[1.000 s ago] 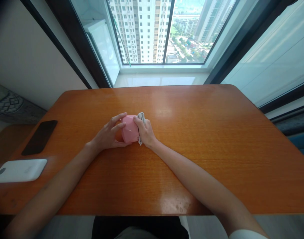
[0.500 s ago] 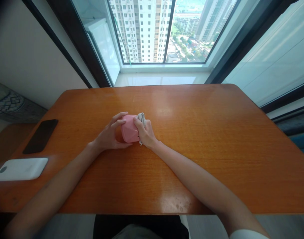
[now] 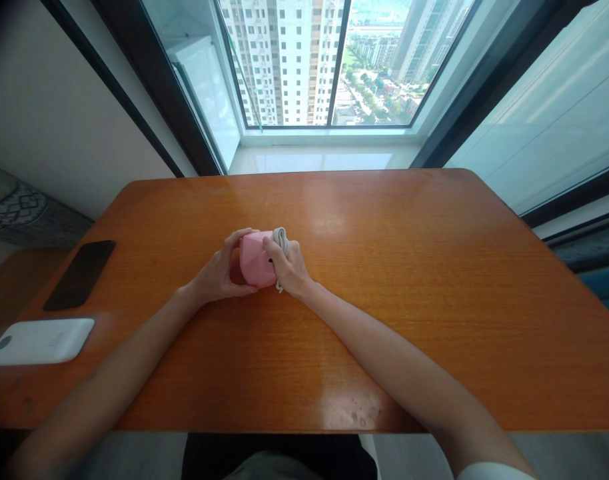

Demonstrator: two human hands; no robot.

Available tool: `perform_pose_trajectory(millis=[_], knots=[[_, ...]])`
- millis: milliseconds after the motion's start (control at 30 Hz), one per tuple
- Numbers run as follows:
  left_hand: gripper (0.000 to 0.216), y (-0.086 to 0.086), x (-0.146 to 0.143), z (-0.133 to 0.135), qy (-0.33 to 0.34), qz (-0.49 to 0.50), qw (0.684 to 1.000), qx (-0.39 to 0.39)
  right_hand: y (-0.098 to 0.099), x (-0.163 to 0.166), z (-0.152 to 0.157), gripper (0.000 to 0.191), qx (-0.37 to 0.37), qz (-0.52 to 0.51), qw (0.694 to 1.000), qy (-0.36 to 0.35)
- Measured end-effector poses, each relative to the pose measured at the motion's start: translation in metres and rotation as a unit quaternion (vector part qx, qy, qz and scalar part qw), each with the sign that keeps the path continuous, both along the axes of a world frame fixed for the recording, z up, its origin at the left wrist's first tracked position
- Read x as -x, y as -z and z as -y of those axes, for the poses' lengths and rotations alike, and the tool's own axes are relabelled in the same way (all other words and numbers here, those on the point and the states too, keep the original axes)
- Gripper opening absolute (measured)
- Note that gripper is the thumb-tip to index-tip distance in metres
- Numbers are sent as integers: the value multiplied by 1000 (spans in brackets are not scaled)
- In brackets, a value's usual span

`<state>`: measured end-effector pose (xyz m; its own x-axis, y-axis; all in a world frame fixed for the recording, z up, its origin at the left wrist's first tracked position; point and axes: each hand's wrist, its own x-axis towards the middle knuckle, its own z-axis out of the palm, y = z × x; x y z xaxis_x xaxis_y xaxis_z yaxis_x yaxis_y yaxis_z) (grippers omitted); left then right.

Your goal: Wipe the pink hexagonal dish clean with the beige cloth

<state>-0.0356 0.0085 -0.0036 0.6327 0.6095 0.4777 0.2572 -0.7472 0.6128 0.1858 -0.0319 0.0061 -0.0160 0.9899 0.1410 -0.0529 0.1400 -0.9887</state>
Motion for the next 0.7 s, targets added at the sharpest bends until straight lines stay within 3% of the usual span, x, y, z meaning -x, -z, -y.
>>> perform_pose_trajectory(millis=[167,367,700], knots=[[140,3,2,-4,12,-5,996,-83,-2,0,1,55,-4,-1,1000,-1],[119,4,6,-4,-11,-43,985,-169,-3,1,-1,54,-8,-12,1000,1],[112,-1,3,-1,-20,-20,989,-146,1,1,-2,56,-14,-6,1000,9]])
